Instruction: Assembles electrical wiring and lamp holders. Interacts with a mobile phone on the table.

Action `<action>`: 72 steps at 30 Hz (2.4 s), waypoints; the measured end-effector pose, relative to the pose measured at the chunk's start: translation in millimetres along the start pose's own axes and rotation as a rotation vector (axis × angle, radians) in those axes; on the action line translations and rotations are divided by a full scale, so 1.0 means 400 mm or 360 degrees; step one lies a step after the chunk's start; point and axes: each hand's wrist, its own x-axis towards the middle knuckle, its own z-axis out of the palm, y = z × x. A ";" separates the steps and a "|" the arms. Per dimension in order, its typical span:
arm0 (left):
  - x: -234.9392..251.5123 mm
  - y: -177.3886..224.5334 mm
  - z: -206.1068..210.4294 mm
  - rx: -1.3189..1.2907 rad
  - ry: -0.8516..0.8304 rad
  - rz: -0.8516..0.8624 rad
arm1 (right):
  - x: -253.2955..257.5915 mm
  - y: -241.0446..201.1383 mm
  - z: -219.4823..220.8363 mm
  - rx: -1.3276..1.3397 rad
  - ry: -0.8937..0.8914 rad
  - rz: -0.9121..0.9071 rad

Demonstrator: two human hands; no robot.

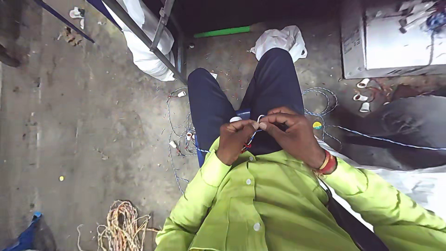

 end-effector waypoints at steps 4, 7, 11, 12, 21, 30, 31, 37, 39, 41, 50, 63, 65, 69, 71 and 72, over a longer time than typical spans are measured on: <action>-0.007 0.000 0.018 0.0352 0.0072 0.0303 | 0.003 -0.003 -0.009 -0.0029 -0.0115 0.0051; -0.008 0.007 0.032 0.0382 0.0081 0.0353 | 0.014 -0.022 -0.026 0.0268 -0.0233 0.0325; -0.007 0.005 0.028 0.0162 0.0031 0.0165 | 0.019 -0.032 -0.034 0.0929 -0.0257 0.0722; -0.006 0.005 0.027 0.0098 0.0037 0.0109 | 0.016 -0.028 -0.031 0.1014 -0.0220 0.0742; -0.007 0.010 0.019 0.0084 0.0071 0.0003 | 0.007 0.017 -0.044 -0.0019 -0.0193 -0.0346; -0.009 0.011 0.008 0.0221 -0.0022 0.0019 | 0.019 0.010 -0.073 -0.0357 -0.0227 -0.0529; -0.009 0.012 0.009 0.0232 -0.0025 0.0030 | 0.022 0.007 -0.078 -0.0316 -0.0266 -0.0431; -0.015 0.016 0.015 0.0413 -0.0064 0.0108 | 0.033 -0.001 -0.096 -0.0183 -0.0493 -0.0044; -0.016 0.013 0.018 0.0451 -0.0060 0.0172 | 0.031 -0.002 -0.096 -0.0249 -0.0478 -0.0126; -0.014 0.000 0.023 0.0505 -0.0012 0.0315 | 0.024 -0.003 -0.092 -0.0396 -0.0414 -0.0319; -0.012 -0.025 0.030 0.1189 0.0024 0.0661 | 0.013 -0.050 -0.076 -0.0853 -0.0360 -0.1193; -0.007 -0.014 0.018 0.0646 -0.0241 0.0131 | 0.055 0.026 -0.131 -0.0507 -0.0595 -0.0856; -0.008 -0.006 0.016 0.0563 -0.0293 0.0058 | 0.058 0.036 -0.131 -0.0522 -0.0661 -0.0913; -0.010 -0.001 0.014 0.0486 -0.0303 0.0020 | 0.068 0.030 -0.129 -0.0586 -0.0715 -0.1035; -0.009 0.000 0.014 0.0491 -0.0299 0.0027 | 0.074 0.030 -0.125 -0.0641 -0.0745 -0.1119; -0.009 0.000 0.014 0.0495 -0.0298 0.0033 | 0.076 0.029 -0.124 -0.0685 -0.0756 -0.1165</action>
